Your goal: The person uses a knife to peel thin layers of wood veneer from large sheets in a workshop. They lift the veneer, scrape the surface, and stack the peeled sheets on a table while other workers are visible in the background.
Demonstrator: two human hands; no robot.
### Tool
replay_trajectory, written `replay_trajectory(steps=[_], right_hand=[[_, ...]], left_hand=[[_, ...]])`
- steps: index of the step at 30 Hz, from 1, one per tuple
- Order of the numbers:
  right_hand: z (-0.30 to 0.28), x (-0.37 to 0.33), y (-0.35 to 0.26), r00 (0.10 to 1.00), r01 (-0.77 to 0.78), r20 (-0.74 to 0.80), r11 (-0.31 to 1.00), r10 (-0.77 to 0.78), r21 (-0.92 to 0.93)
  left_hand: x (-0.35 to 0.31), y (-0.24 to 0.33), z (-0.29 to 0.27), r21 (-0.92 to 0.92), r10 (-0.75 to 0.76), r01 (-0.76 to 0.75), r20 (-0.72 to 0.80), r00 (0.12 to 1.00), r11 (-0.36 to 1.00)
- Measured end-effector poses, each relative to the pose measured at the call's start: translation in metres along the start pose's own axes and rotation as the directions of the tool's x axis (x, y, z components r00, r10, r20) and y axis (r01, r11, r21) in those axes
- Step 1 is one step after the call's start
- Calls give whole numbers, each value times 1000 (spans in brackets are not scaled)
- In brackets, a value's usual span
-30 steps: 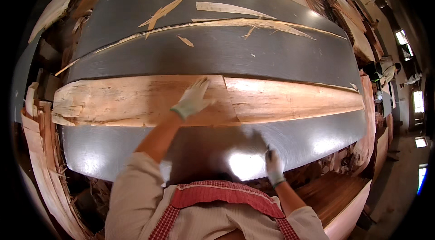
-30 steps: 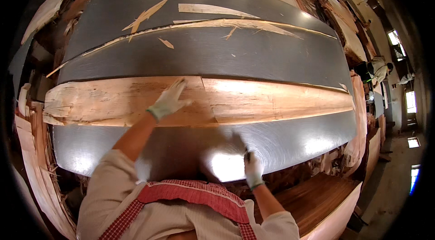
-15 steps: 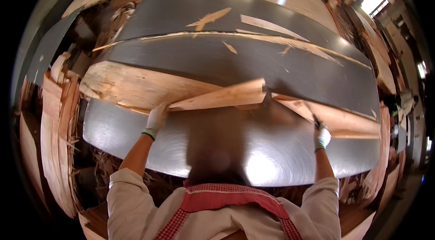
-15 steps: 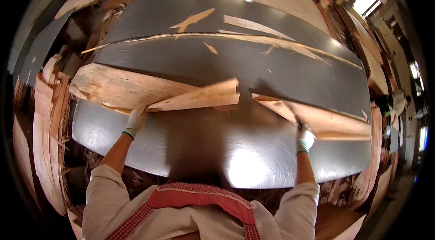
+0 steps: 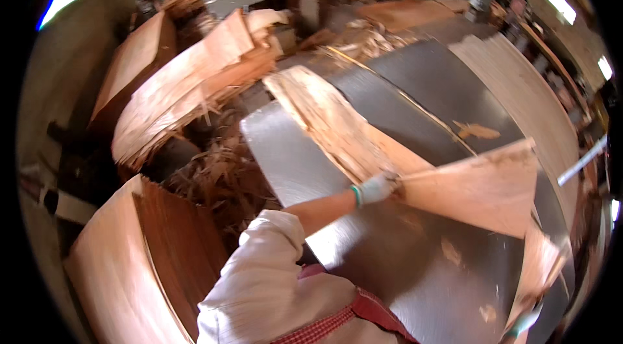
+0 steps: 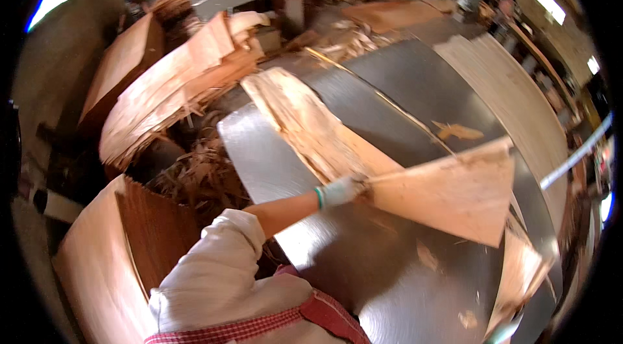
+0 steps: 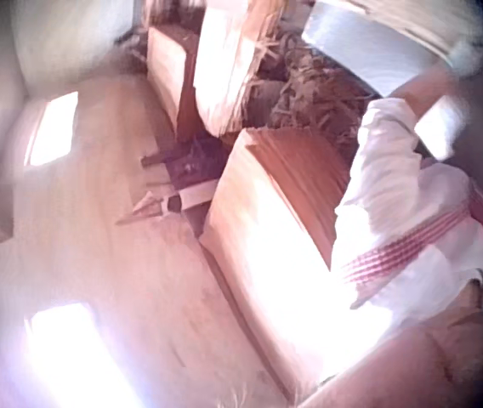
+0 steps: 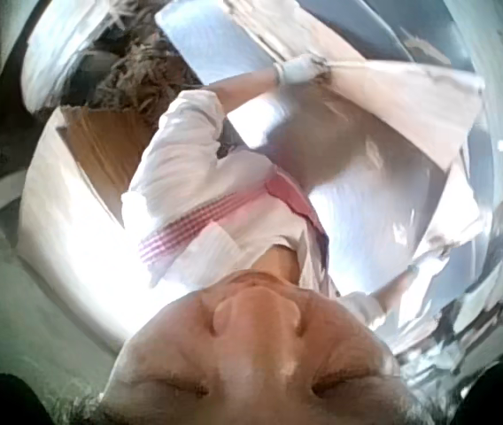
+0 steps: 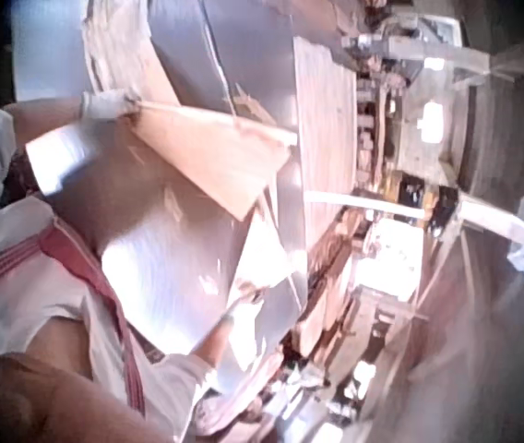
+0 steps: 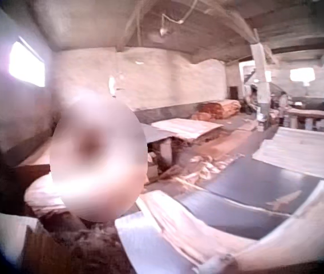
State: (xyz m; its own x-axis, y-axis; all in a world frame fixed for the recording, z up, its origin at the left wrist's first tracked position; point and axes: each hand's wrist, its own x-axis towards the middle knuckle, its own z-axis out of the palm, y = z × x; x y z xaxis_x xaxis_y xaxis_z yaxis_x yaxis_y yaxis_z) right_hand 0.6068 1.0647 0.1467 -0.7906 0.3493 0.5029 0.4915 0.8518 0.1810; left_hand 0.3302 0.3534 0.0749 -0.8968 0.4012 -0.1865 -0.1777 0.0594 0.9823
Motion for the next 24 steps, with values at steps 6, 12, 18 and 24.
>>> replay_trajectory(steps=[6,12,18,24], right_hand=[[-130,87,-183,981,-154,117,988,155,-24],[-137,100,-70,936,-350,-42,936,349,-29],[-193,91,-168,976,-215,-8,976,216,34],[-238,141,-312,970,-15,-173,751,172,660]], left_hand=[[5,-15,-47,-401,79,-51,53,995,915],[55,-20,-77,-293,-7,-23,-101,995,956],[34,39,-31,-236,104,-142,-168,980,961],[6,127,55,-256,432,-458,-155,889,851]])
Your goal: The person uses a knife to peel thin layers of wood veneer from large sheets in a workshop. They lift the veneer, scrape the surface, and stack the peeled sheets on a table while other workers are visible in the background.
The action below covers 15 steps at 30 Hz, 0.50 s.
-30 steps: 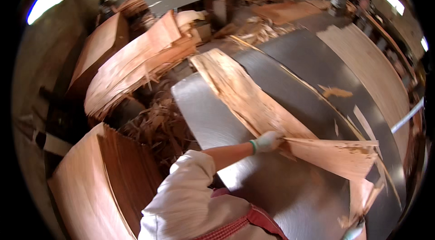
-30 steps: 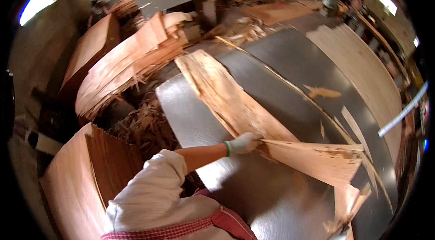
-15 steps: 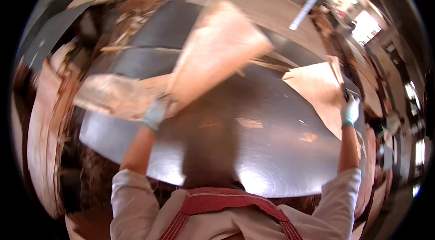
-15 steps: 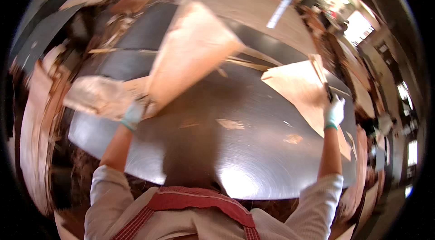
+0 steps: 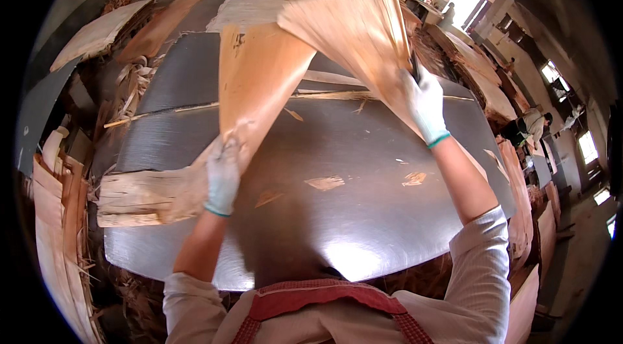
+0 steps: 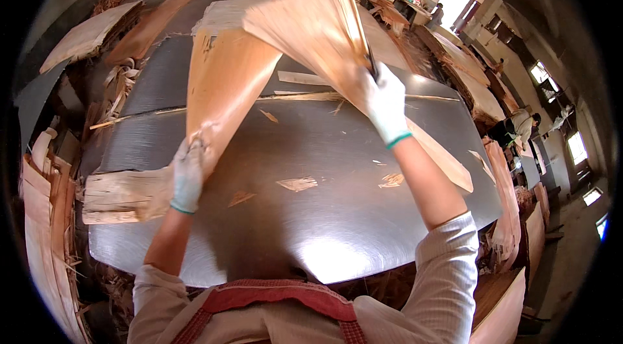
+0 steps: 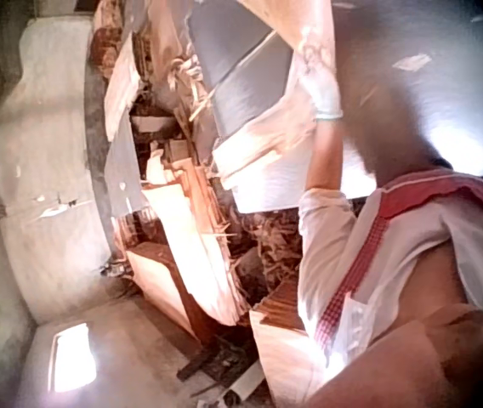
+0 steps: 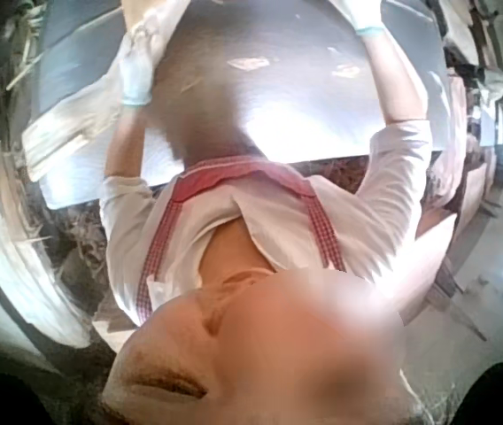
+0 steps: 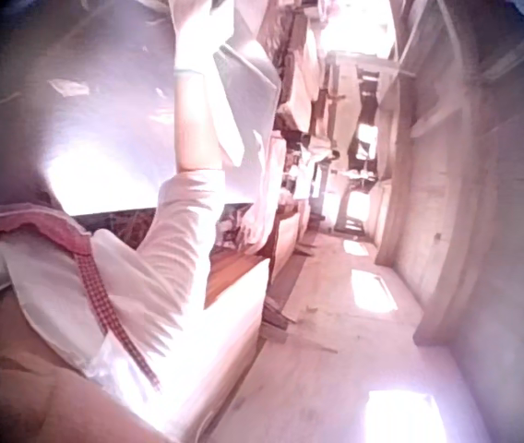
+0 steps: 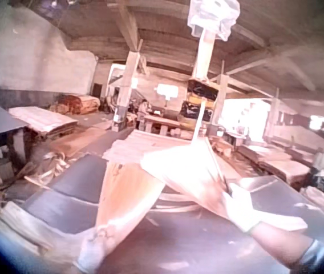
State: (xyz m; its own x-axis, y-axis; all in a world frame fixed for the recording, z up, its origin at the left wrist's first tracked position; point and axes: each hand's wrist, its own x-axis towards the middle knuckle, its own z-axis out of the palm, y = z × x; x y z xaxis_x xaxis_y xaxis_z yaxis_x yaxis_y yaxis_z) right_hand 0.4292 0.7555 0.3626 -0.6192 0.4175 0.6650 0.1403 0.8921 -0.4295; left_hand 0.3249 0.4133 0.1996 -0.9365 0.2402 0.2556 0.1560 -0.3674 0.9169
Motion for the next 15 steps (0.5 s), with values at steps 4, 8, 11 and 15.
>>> replay_trajectory(steps=[4,8,11,15], right_hand=[[41,17,-119,971,-169,230,867,66,468],[50,36,-221,908,-128,400,829,-122,544],[53,51,-282,895,-49,348,716,-278,697],[38,49,-336,799,-214,434,476,-416,853]], left_hand=[[5,15,68,-141,119,-138,-137,983,980],[-8,57,108,-247,180,-198,-95,979,949],[-17,91,122,-462,131,-150,-73,989,874],[-27,142,123,-191,162,-164,-27,986,968]])
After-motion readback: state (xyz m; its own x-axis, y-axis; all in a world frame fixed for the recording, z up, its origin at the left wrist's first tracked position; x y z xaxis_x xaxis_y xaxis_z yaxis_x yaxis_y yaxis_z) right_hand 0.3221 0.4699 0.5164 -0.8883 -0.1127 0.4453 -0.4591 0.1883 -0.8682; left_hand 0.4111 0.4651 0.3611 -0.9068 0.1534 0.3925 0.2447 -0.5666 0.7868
